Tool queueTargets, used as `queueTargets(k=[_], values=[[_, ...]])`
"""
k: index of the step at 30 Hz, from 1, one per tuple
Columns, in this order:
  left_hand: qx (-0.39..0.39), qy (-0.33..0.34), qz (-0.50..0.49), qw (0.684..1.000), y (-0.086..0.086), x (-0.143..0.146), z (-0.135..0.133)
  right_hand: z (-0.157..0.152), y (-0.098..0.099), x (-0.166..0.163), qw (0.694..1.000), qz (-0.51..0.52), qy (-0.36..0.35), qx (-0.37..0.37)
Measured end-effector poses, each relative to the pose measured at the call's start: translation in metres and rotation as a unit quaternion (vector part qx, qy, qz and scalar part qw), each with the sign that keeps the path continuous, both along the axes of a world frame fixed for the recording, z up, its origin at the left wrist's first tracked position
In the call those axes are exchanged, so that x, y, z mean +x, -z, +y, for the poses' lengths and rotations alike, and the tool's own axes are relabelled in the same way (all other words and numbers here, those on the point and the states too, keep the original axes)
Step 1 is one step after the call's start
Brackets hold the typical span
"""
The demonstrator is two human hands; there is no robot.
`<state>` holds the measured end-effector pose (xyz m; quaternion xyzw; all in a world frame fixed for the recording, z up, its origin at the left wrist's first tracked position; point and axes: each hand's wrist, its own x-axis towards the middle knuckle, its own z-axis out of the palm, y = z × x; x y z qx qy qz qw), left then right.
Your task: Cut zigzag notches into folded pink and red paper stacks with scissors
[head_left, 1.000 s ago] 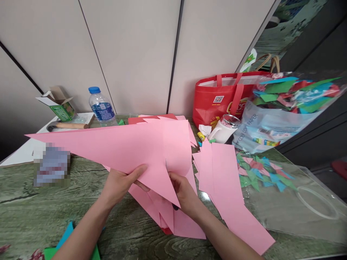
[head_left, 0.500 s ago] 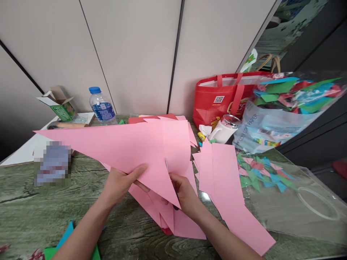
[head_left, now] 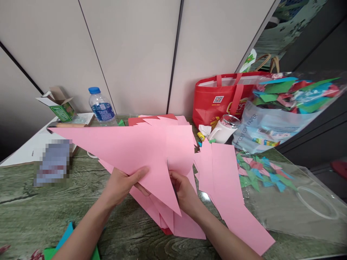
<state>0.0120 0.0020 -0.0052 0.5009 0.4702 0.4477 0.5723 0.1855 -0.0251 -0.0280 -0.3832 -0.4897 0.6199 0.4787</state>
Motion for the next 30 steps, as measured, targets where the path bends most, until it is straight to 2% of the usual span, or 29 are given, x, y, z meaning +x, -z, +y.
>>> queueTargets(k=[12, 30], values=[[-0.01, 0.008, 0.0, 1.0, 0.0002, 0.0043, -0.002, -0.0005, -0.0029, 0.0013, 1.0, 0.025, -0.002, 0.005], [-0.014, 0.004, -0.005, 1.0, 0.0013, 0.0041, -0.0033, -0.0003, 0.0015, 0.001, 1.0, -0.009, 0.004, -0.011]])
